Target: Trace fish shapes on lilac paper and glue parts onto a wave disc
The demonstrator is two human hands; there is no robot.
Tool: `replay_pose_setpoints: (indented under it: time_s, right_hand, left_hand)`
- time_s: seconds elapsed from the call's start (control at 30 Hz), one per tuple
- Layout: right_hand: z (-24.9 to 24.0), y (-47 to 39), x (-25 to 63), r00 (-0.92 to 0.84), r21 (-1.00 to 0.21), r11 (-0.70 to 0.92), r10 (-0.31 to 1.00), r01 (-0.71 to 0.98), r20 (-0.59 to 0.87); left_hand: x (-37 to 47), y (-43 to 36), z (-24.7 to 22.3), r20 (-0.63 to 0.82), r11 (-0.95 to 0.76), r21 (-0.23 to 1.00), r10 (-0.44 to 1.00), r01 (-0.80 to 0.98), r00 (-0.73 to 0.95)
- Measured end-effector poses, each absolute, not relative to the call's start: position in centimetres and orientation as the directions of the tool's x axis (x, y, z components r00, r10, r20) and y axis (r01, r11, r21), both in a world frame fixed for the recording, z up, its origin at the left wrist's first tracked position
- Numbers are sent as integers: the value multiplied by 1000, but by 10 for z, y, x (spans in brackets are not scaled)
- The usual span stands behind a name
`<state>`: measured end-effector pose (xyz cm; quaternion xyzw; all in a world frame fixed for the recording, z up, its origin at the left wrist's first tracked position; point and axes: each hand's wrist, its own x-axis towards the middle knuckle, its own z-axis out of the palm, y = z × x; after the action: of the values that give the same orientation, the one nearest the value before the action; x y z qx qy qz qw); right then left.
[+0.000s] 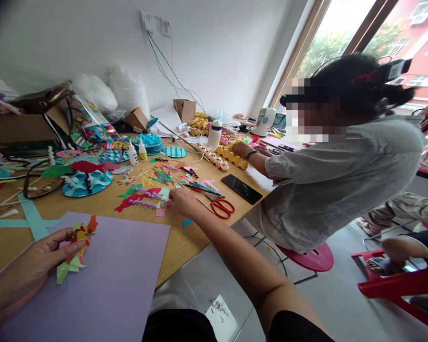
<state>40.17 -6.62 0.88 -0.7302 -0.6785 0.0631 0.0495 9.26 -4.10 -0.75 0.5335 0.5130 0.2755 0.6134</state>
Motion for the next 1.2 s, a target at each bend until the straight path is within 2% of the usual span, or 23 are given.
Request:
replay_pose_setpoints:
  time_s: [0.37,0.77,1.07,1.2]
  right_hand:
    - [13,-51,380,75,-60,-81,993,995,-94]
    - [8,-31,371,60,-70,-67,994,995,-94]
    - [6,-11,361,39,-62,-42,998,997,-51]
    - [7,-10,352,-17,-52,17,1000,999,6]
  left_hand:
    - [94,-42,-8,-356,306,932,871,195,337]
    - [88,-37,-16,-317,270,947,877,174,363]
    - [89,-37,-14,-316,286,948,885,136,341]
    - [90,-38,-12,-318,296,948,893,116,317]
